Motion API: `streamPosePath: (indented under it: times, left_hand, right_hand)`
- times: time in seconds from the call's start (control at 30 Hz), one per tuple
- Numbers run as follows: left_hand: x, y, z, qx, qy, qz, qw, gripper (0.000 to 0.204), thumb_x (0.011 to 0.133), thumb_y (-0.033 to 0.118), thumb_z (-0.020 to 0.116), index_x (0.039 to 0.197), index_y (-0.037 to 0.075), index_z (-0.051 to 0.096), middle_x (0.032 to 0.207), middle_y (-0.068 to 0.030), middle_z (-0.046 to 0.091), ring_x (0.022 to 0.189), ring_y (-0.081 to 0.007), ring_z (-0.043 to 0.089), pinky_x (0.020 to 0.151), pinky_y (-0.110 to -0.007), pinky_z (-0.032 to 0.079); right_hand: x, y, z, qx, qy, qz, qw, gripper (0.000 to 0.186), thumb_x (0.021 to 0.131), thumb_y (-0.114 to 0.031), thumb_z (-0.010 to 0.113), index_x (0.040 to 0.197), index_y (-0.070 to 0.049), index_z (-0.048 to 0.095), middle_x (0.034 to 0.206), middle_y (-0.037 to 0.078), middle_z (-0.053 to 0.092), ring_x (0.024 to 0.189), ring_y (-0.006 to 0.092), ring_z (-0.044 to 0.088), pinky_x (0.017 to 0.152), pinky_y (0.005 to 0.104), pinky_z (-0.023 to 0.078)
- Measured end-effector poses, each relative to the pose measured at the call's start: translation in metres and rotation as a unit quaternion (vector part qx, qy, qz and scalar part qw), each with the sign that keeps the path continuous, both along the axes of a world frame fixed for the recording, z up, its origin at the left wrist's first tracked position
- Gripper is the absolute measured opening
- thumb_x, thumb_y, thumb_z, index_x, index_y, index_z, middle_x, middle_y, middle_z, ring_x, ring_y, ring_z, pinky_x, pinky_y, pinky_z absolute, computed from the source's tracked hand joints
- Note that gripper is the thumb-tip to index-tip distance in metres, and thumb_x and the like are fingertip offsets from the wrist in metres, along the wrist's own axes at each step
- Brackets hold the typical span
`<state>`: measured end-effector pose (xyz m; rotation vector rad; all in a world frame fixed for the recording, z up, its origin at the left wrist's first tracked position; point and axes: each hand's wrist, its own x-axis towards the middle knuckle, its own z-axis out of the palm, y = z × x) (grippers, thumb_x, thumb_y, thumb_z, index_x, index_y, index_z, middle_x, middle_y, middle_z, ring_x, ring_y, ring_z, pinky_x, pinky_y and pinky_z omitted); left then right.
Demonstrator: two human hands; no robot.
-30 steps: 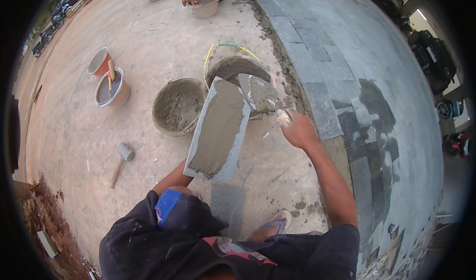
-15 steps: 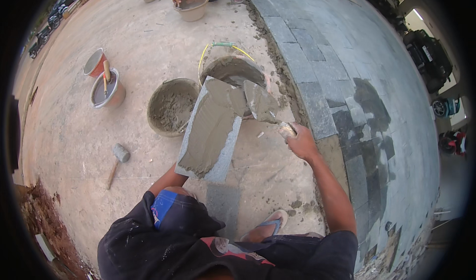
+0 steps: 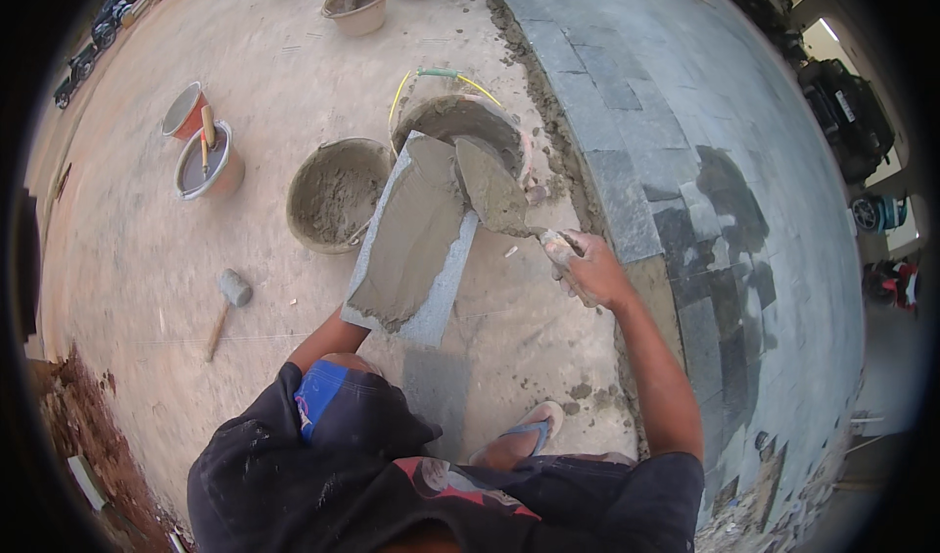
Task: The person applies mortar to the back of large stone tiles using a trowel and sets them onto a prepared floor surface, using a hammer to tap them into alignment.
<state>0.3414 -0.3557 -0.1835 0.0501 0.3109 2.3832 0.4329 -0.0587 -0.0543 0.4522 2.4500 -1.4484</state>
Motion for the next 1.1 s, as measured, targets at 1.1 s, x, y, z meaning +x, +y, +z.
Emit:
streamPosePath:
  times: [1.1]
  left_hand:
    - [-0.079,0.004,0.002,0.069,0.030,0.014,0.997,0.055,0.097,0.047,0.050,0.139,0.011,0.049,0.128,-0.0084,0.059,0.114,-0.0243,0.060,0.095,-0.040,0.052]
  right_hand:
    - [0.048,-0.070,0.006,-0.046,-0.183,0.151,0.970,0.036,0.098,-0.039,0.057,0.100,-0.003,0.062,0.068,0.002,0.057,0.056,0.0098,0.055,0.050,0.0272,0.046]
